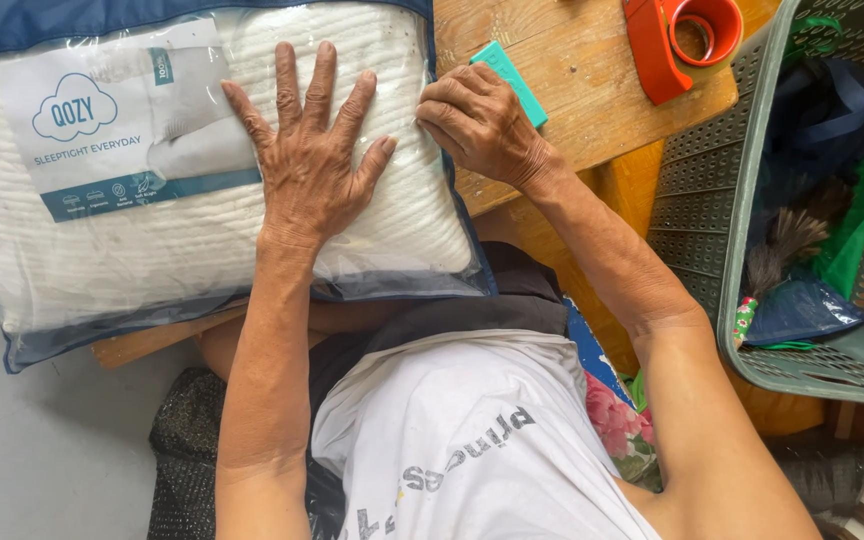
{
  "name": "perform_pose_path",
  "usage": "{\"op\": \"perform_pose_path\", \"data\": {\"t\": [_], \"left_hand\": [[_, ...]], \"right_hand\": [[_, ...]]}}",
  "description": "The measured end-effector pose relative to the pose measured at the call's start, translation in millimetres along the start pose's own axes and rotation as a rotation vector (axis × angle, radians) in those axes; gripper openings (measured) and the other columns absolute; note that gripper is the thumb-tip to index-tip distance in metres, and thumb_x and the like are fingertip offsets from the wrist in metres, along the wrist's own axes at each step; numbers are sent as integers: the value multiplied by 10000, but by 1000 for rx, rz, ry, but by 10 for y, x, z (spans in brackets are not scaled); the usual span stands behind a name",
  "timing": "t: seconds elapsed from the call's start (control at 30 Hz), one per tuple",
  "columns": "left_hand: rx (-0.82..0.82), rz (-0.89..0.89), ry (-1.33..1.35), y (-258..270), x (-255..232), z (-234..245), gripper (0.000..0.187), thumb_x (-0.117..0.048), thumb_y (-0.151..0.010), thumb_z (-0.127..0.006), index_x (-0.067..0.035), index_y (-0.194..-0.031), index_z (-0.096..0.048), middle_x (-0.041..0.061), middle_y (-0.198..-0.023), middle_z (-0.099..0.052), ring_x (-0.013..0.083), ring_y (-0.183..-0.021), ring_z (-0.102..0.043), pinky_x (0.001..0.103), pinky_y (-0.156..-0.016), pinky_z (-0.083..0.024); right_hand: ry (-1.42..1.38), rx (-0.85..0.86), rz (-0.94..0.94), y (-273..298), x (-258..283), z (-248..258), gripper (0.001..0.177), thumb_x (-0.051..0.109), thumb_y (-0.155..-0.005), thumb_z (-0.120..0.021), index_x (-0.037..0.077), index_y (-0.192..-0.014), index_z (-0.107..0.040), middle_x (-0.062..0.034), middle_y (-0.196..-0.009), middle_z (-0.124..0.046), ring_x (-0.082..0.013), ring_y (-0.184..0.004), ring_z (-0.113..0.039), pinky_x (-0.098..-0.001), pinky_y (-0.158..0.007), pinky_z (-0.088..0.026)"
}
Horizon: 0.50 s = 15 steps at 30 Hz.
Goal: Wiping down the plastic packaging of a pillow using a small sponge.
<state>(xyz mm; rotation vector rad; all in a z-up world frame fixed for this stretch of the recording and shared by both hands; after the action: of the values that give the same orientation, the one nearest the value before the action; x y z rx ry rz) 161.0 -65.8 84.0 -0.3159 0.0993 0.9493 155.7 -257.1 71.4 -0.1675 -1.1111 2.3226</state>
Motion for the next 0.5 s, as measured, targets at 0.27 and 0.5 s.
{"op": "perform_pose_path", "data": {"t": [0.27,0.5], "left_hand": [[-18,-16,-4,7,5,-16,579,-508,-1141,-532,-150,-1594,-576,157,-1688,-228,460,-1526,-74,836,-1074,71],[-9,-4,-1,0,-4,7,582,-508,-1135,-563,-169,-1607,-551,155,-1684,-229,464,-1525,-78,832,-1082,65]], "right_hand": [[85,77,138,-124,17,7,113,32,-1082,-584,29,-970,-596,-86,-939,-587,-245,-779,-567,-353,-688,-430],[86,128,157,-165,-57,-122,203,-13,-1044,-542,36,-855,-488,-91,-845,-477,-260,-738,-470,-364,-649,-445]]}}
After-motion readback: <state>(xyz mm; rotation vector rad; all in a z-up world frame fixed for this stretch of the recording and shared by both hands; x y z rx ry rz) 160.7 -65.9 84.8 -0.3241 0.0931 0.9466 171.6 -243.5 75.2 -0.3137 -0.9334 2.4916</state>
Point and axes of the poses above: each hand's wrist, its own y-axis away from the middle knuckle, its own z-axis out of the back of the hand, x = y × z, the point moved 5 cm from there along -y, towards the middle knuckle
